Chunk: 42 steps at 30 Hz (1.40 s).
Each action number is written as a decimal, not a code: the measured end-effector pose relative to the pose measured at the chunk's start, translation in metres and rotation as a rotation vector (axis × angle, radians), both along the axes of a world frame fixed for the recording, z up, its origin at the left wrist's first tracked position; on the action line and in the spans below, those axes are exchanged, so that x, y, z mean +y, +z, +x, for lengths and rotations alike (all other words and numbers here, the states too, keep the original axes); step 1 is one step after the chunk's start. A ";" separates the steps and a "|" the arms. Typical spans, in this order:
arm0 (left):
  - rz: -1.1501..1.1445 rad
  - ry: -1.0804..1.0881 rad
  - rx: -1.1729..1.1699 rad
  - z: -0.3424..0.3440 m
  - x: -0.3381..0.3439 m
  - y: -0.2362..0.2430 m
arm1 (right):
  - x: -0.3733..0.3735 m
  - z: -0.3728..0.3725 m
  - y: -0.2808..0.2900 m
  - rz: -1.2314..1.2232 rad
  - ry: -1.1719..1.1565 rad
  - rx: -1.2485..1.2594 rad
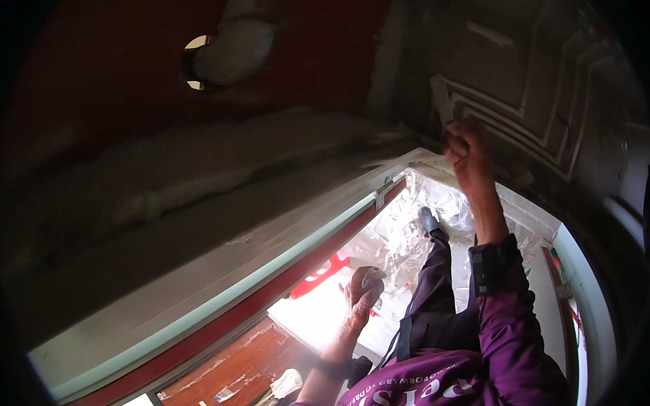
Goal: Installing a plastic or rubber weather-stripping seal into a door frame or cabinet edge.
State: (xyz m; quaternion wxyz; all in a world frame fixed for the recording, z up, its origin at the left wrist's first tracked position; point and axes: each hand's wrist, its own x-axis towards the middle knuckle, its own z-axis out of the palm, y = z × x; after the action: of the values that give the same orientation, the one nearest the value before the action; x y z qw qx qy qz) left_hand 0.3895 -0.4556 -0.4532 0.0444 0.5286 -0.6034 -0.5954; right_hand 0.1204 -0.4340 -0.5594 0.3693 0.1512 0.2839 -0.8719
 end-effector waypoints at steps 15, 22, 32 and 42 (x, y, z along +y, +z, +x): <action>0.098 -0.233 -0.073 -0.016 0.006 0.001 | -0.014 0.006 0.002 0.145 0.630 0.391; 0.110 -0.185 -0.128 0.015 0.006 -0.001 | -0.130 0.058 0.039 0.250 0.793 1.601; 0.214 -0.223 -0.153 0.015 0.001 -0.002 | -0.131 0.059 0.046 -0.081 0.800 1.175; 0.176 -0.058 -0.147 0.025 0.013 -0.016 | -0.124 0.059 0.011 0.069 0.605 1.047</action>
State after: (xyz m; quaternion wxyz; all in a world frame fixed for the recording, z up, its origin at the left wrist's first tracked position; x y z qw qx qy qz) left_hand 0.4148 -0.4430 -0.4696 -0.0639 0.5551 -0.5655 -0.6066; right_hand 0.1791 -0.5577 -0.5484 0.4070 -0.3735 0.4865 -0.6769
